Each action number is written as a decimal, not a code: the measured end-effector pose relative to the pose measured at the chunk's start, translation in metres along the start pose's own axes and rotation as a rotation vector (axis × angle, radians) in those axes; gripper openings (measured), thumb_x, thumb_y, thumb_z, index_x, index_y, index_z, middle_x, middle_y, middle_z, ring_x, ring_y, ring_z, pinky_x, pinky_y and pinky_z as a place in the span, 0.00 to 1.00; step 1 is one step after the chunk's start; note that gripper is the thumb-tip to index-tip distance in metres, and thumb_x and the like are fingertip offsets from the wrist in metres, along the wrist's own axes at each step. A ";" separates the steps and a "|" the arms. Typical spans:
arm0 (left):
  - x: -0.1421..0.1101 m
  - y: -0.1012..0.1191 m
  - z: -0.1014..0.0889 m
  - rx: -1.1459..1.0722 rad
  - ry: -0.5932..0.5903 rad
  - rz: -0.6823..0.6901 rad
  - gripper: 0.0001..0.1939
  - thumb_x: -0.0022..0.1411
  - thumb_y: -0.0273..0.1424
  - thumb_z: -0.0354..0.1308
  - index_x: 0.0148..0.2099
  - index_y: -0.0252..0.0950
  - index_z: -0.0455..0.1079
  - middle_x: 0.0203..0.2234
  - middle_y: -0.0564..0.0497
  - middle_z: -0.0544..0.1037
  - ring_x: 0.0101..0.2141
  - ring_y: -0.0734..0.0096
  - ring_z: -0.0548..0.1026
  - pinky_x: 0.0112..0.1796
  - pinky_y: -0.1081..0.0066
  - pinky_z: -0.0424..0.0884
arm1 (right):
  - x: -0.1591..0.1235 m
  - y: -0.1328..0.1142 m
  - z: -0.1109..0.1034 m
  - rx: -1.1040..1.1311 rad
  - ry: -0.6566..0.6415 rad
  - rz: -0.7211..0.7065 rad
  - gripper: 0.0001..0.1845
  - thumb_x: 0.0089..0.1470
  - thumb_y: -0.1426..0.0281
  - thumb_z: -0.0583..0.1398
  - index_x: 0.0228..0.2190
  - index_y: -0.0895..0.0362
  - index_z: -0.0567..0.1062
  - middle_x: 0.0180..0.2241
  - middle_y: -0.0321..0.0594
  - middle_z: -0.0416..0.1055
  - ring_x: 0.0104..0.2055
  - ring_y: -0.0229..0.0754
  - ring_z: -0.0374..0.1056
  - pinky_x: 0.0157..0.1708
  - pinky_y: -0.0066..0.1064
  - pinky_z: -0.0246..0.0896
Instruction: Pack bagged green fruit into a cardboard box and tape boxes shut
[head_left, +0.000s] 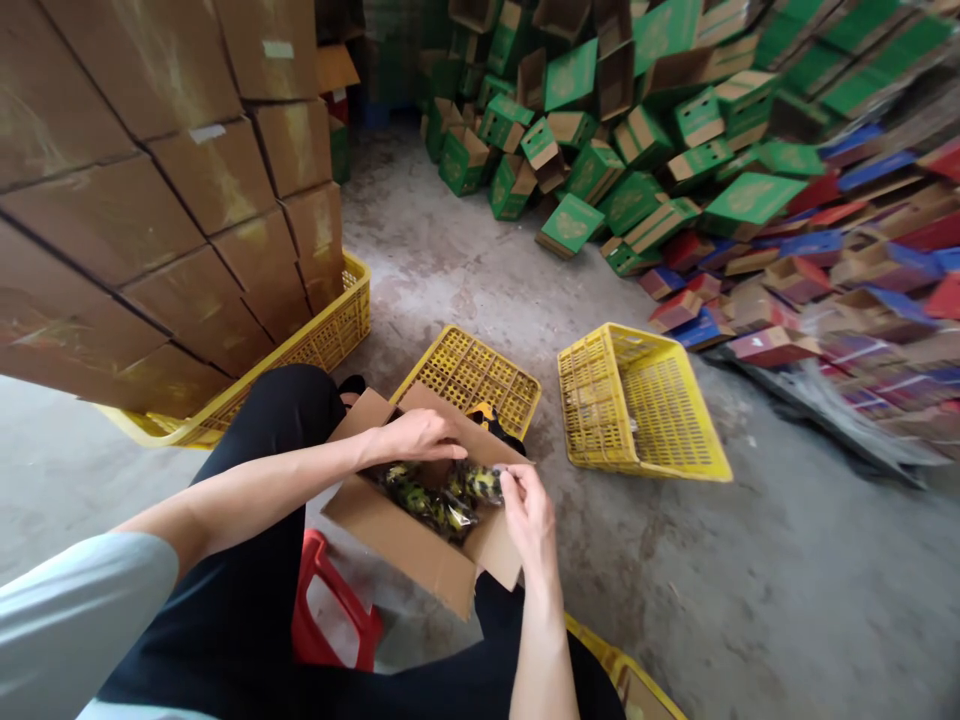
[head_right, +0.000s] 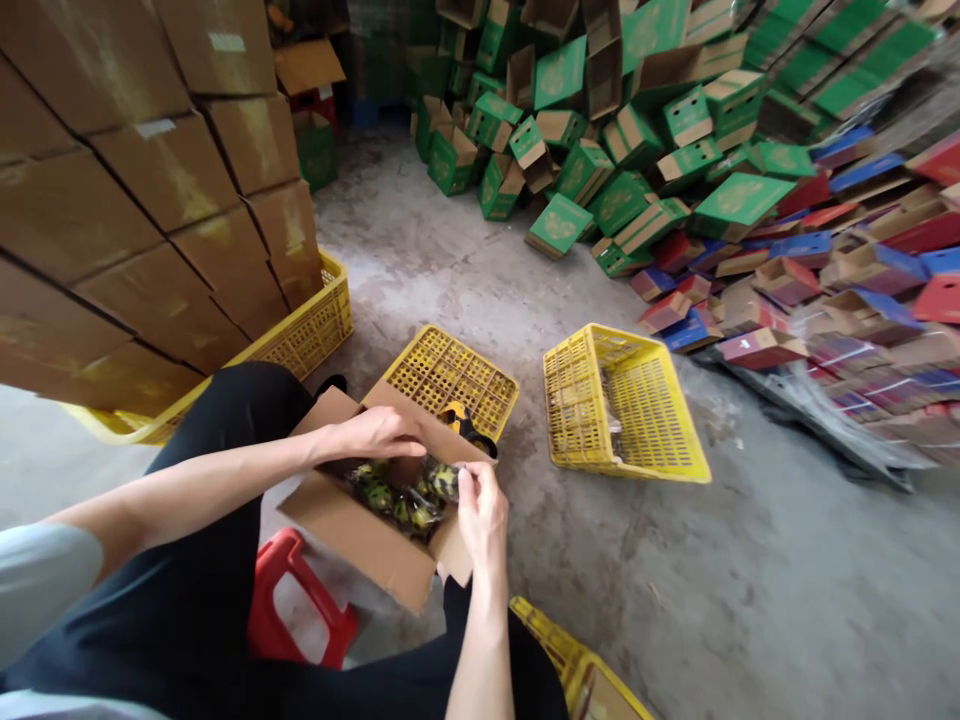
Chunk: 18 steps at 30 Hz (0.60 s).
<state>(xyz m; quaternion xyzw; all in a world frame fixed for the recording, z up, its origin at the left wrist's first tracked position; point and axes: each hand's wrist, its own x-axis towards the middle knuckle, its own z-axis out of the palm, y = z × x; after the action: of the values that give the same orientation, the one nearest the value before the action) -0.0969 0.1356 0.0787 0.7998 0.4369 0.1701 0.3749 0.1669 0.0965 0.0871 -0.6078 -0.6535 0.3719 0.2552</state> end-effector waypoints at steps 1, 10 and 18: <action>0.001 0.001 0.001 -0.089 0.001 0.039 0.23 0.70 0.48 0.58 0.52 0.34 0.79 0.45 0.39 0.83 0.46 0.54 0.81 0.45 0.69 0.69 | 0.001 0.000 0.000 0.090 0.010 0.023 0.17 0.63 0.53 0.57 0.41 0.52 0.76 0.40 0.44 0.81 0.42 0.49 0.76 0.44 0.37 0.70; 0.006 0.002 0.019 -0.626 -0.148 -0.051 0.30 0.54 0.51 0.72 0.51 0.34 0.79 0.30 0.52 0.81 0.29 0.67 0.77 0.33 0.73 0.67 | 0.002 -0.004 0.006 0.351 0.103 0.093 0.23 0.58 0.47 0.63 0.43 0.53 0.76 0.41 0.45 0.81 0.43 0.50 0.77 0.44 0.39 0.73; 0.008 0.003 0.021 -0.708 -0.028 -0.091 0.31 0.46 0.46 0.78 0.46 0.31 0.77 0.31 0.53 0.78 0.31 0.71 0.72 0.33 0.74 0.65 | 0.002 -0.018 0.004 0.400 0.015 0.071 0.22 0.56 0.50 0.67 0.41 0.55 0.80 0.42 0.45 0.81 0.44 0.50 0.77 0.48 0.39 0.73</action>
<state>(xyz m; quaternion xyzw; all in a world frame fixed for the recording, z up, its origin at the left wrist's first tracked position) -0.0775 0.1316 0.0666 0.6022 0.3809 0.2832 0.6419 0.1527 0.0978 0.0988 -0.5705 -0.5426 0.4986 0.3626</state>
